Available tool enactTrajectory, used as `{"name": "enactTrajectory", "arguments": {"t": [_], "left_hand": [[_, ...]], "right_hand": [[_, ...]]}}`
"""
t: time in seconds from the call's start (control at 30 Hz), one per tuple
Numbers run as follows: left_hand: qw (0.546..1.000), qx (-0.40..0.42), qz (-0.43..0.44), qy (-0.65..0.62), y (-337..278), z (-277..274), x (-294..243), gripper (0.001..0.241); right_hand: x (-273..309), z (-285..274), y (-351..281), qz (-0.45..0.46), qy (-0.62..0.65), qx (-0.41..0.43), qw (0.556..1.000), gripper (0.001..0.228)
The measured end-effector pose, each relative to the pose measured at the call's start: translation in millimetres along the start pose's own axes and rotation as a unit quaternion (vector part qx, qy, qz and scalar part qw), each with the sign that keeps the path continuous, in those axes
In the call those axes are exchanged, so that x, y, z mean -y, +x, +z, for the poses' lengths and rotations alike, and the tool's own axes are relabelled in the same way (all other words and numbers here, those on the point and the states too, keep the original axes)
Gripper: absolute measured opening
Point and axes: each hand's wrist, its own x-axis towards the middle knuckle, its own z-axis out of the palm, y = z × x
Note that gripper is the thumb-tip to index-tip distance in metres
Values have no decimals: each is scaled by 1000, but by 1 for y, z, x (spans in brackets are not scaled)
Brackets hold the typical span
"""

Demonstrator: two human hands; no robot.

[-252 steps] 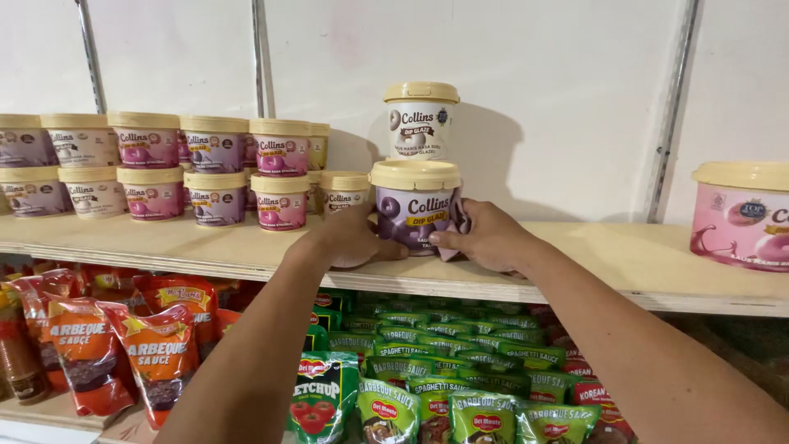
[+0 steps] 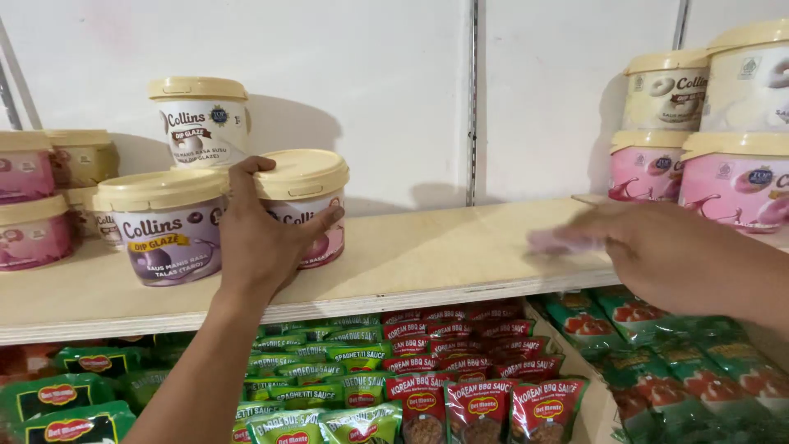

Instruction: Wiping down dip glaze containers and cleaning the shelf surface with a cloth.

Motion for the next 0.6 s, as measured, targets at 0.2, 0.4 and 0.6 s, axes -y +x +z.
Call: {"name": "enactTrajectory", "arguments": {"t": [0.2, 0.4, 0.6], "left_hand": [[999, 1, 42, -18, -6, -2, 4, 104], [990, 34, 116, -76, -6, -5, 5, 129], [978, 126, 94, -134, -5, -12, -2, 127]], "right_hand": [[112, -34, 64, 48, 73, -253, 964, 31], [164, -27, 138, -184, 276, -408, 851, 14], [243, -16, 185, -68, 223, -413, 880, 25]]}}
